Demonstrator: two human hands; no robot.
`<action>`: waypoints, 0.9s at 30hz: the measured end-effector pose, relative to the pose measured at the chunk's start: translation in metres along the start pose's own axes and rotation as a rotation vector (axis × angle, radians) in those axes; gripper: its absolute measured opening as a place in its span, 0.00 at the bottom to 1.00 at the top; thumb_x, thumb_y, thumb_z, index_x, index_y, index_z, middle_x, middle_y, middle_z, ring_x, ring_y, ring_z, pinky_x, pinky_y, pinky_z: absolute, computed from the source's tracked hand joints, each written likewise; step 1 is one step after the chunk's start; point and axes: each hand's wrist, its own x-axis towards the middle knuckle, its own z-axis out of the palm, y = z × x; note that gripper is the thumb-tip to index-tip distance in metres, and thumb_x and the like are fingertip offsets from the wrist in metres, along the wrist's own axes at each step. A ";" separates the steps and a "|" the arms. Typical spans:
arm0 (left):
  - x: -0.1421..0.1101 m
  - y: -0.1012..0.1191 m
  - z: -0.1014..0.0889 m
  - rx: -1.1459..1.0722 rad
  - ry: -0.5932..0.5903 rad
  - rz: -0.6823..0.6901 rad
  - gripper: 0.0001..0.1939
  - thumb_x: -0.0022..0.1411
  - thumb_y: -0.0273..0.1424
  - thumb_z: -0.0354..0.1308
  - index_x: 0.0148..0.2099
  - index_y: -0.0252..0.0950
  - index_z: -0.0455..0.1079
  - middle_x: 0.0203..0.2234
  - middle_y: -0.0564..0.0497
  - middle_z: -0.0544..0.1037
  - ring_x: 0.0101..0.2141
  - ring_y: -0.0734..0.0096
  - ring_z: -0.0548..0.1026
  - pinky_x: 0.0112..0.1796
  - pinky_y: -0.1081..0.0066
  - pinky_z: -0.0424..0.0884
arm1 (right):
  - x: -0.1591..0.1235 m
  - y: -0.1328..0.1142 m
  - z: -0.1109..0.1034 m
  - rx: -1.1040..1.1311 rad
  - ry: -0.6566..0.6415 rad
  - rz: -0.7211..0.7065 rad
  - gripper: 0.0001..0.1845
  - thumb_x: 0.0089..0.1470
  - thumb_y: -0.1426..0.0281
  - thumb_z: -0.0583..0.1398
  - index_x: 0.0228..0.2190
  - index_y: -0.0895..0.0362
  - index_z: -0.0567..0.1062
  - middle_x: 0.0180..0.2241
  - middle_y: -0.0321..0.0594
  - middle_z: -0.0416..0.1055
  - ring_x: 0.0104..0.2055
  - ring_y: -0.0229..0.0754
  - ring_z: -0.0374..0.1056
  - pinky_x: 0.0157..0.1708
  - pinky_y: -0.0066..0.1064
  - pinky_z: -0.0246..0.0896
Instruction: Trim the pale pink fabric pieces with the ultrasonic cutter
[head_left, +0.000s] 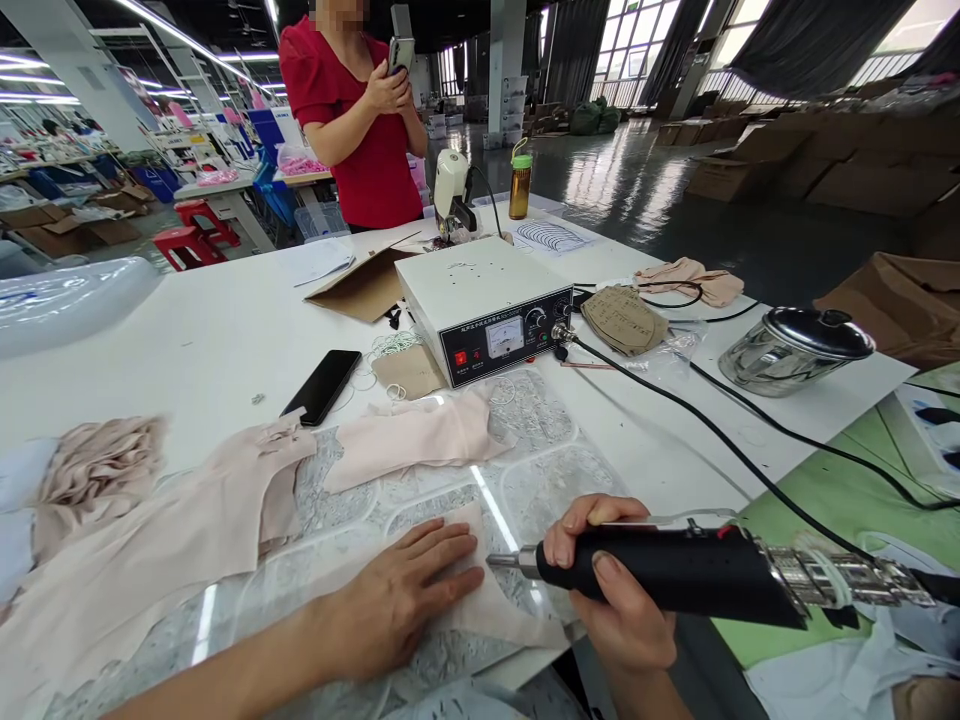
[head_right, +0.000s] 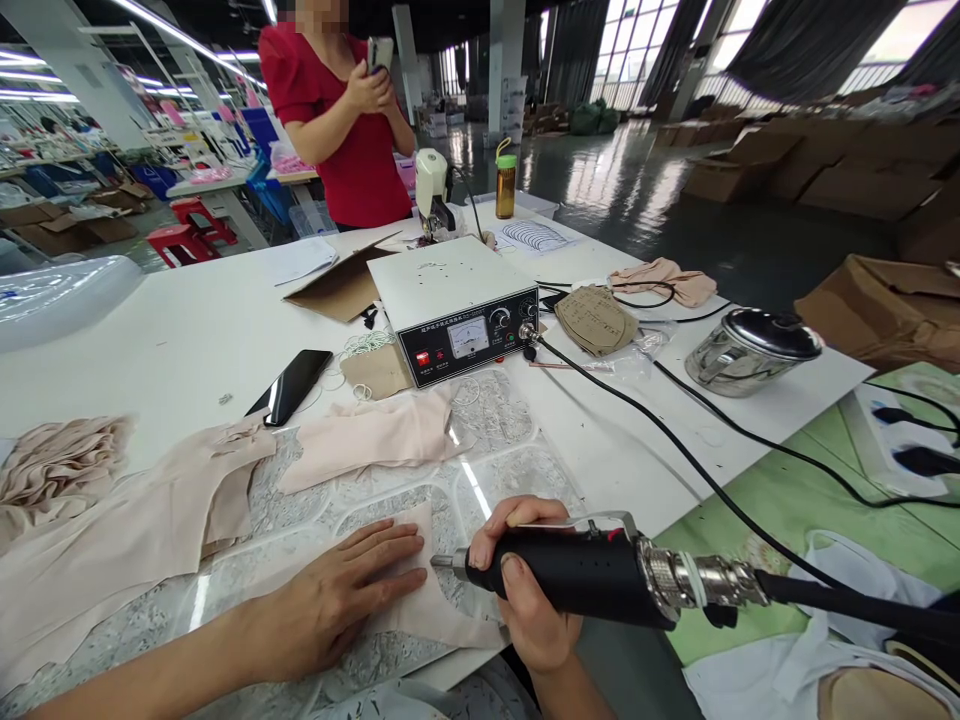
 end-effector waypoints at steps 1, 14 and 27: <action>0.000 0.000 0.000 0.001 -0.002 0.000 0.32 0.56 0.16 0.50 0.63 0.32 0.59 0.60 0.34 0.65 0.62 0.49 0.61 0.59 0.47 0.61 | 0.000 0.000 0.000 -0.008 -0.002 0.001 0.06 0.55 0.66 0.60 0.35 0.52 0.69 0.32 0.34 0.65 0.25 0.35 0.66 0.26 0.33 0.66; 0.000 -0.003 0.001 0.024 -0.014 0.012 0.32 0.56 0.16 0.49 0.63 0.33 0.60 0.60 0.35 0.66 0.62 0.49 0.62 0.59 0.46 0.61 | 0.000 -0.008 0.002 -0.043 -0.011 -0.018 0.06 0.55 0.65 0.61 0.33 0.52 0.68 0.30 0.33 0.65 0.24 0.35 0.66 0.26 0.33 0.66; -0.001 -0.014 -0.015 0.042 -0.080 0.002 0.31 0.56 0.18 0.49 0.63 0.37 0.61 0.59 0.40 0.67 0.62 0.53 0.63 0.61 0.50 0.58 | -0.018 -0.016 -0.010 0.033 0.011 0.038 0.06 0.55 0.66 0.59 0.36 0.52 0.70 0.31 0.36 0.64 0.25 0.36 0.65 0.26 0.34 0.66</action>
